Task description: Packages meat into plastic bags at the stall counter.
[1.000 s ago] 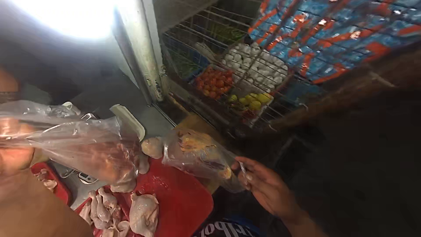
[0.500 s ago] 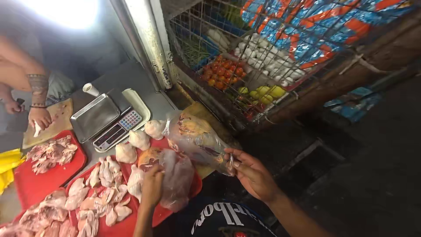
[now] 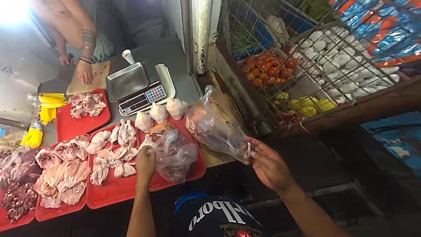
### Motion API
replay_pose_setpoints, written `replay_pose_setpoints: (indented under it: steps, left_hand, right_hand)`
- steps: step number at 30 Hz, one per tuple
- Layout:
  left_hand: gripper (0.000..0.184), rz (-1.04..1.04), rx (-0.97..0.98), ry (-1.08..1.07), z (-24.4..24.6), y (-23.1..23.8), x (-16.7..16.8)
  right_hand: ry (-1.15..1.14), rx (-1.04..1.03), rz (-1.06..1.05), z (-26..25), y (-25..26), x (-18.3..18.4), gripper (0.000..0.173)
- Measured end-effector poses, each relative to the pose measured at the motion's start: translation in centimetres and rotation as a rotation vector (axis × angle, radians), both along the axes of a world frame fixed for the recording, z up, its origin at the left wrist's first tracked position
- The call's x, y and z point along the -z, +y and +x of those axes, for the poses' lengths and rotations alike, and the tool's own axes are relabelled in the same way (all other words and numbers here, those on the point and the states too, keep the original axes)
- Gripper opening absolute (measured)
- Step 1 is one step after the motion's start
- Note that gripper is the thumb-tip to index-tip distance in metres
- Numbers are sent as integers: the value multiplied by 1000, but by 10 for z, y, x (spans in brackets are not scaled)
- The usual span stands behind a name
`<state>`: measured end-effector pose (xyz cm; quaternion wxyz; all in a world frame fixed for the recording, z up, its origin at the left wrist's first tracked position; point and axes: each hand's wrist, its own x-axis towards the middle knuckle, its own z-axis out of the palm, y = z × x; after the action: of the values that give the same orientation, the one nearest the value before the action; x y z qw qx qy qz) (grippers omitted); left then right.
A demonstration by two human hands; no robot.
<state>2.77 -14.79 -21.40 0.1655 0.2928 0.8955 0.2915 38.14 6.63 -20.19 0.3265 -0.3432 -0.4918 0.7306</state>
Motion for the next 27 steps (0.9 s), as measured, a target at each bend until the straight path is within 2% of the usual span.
replay_pose_setpoints:
  steps: [4,7,9,12,14,17,20,22,23,26,27]
  left_hand:
    - [59,-211,53,-47,-58,38,-28]
    - [65,-281,2,14,-94,68,-51]
    - [61,-261,9,33,-119,84,-34]
    - [63,-237,222,-125,-134,103,11]
    - [68,-303,315,-220,-127,110,38]
    - [74,-238,139,-337,-113,111,59]
    - [50,22,-179,-467,-97,115,59]
    - [41,87,-228,-526,-86,121,52]
    - [44,24,-161,-518,-84,123,47]
    - [72,-357,115,-409,-84,121,37]
    - [74,-469,205,-372,-82,117,35]
  right_hand:
    - [28,112,44,-11,0,-17,46]
    - [65,151,53,-26,-6,-28,46]
    - [81,139,86,-36,-16,-38,45]
    - [46,49,239,-48,-33,-59,44]
    - [4,-3,308,-54,-45,-65,44]
    - [3,24,310,-56,-53,-59,42]
    - [38,87,288,-52,-52,-50,40]
    - [26,84,294,-51,-52,-46,40]
    - [15,79,296,-51,-53,-43,39]
    - [-1,88,277,-52,-59,-36,39]
    - [-1,89,274,-52,-58,-36,39]
